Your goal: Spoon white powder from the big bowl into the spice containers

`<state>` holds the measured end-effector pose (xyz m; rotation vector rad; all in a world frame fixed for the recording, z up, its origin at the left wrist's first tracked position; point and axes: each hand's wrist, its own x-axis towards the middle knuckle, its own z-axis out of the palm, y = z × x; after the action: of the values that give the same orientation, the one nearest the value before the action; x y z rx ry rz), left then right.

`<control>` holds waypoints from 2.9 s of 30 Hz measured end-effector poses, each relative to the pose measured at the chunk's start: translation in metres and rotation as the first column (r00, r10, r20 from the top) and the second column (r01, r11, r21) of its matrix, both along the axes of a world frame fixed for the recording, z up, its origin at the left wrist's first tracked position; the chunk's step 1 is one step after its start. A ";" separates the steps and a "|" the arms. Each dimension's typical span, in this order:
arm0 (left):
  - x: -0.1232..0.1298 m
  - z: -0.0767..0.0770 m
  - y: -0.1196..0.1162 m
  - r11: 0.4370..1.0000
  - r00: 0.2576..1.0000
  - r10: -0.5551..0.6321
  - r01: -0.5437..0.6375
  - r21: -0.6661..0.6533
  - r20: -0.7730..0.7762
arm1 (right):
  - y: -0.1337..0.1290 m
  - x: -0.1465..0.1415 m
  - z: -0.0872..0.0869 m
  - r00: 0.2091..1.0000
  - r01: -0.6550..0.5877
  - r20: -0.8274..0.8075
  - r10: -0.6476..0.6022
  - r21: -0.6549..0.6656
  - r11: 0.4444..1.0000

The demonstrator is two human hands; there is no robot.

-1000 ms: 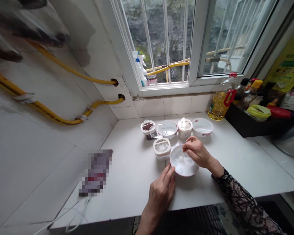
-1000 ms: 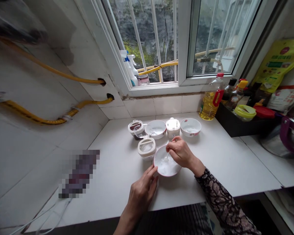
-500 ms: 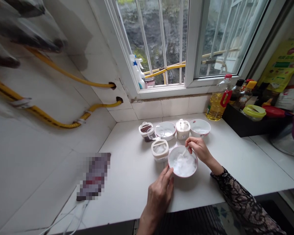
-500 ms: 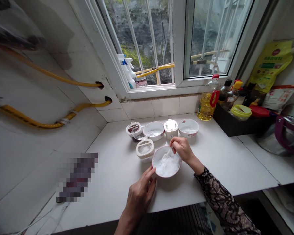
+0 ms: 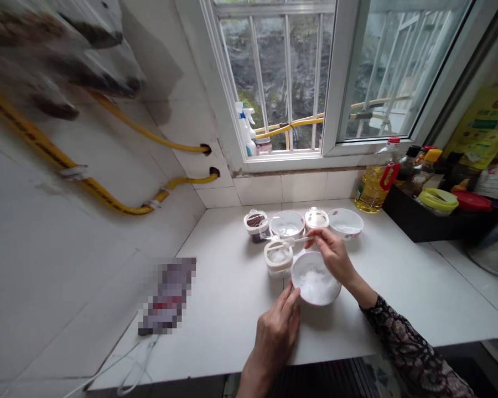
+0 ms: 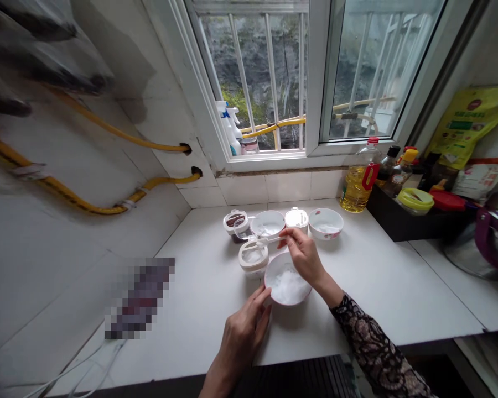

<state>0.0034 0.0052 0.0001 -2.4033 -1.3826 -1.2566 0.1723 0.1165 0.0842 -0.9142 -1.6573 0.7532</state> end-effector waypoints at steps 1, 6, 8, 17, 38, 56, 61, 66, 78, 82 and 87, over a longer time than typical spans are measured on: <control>0.000 0.000 0.000 1.000 1.000 -0.001 0.001 0.000 -0.002 | -0.003 -0.005 0.001 0.994 0.002 0.108 -0.017 0.140 0.990; 0.000 0.001 0.001 1.000 1.000 -0.013 0.013 -0.001 0.000 | -0.010 -0.012 0.000 0.911 -0.177 0.405 -0.074 0.548 0.817; 0.000 0.001 0.000 1.000 1.000 -0.014 0.014 -0.006 0.005 | -0.010 -0.006 0.000 0.934 -0.124 0.348 -0.077 0.521 0.845; -0.001 0.001 -0.001 1.000 1.000 -0.005 0.005 -0.025 -0.003 | -0.002 0.028 -0.009 0.929 -0.129 0.369 0.003 0.319 0.939; -0.001 0.001 -0.002 1.000 1.000 0.009 -0.008 -0.026 0.014 | 0.004 0.024 -0.011 0.978 -0.186 -0.157 0.135 -0.376 0.908; -0.001 -0.002 0.000 1.000 1.000 0.001 -0.001 -0.013 -0.006 | -0.004 -0.001 -0.006 1.000 -0.001 -0.009 0.001 -0.004 1.000; -0.001 -0.001 0.000 1.000 1.000 -0.001 0.001 -0.009 -0.016 | -0.013 -0.012 -0.005 0.937 -0.144 0.348 -0.043 0.493 0.858; -0.001 0.000 -0.002 1.000 1.000 0.001 -0.001 -0.024 -0.013 | -0.011 0.006 -0.002 0.978 -0.022 0.197 -0.070 0.429 0.903; -0.002 0.000 -0.002 0.999 1.000 0.001 -0.002 -0.045 -0.002 | -0.003 0.025 -0.017 0.853 -0.322 0.492 0.173 0.236 0.917; -0.001 0.000 -0.002 1.000 1.000 0.004 -0.004 -0.028 -0.001 | -0.005 0.023 -0.015 0.888 -0.232 0.420 0.185 0.063 0.971; -0.001 0.001 -0.001 1.000 1.000 0.008 -0.008 -0.010 -0.009 | -0.005 0.024 -0.008 0.961 -0.152 0.206 0.185 -0.167 0.974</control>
<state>0.0024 0.0039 0.0011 -2.4041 -1.3986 -1.2386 0.1962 0.1118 0.0758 -0.9987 -1.9126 0.9299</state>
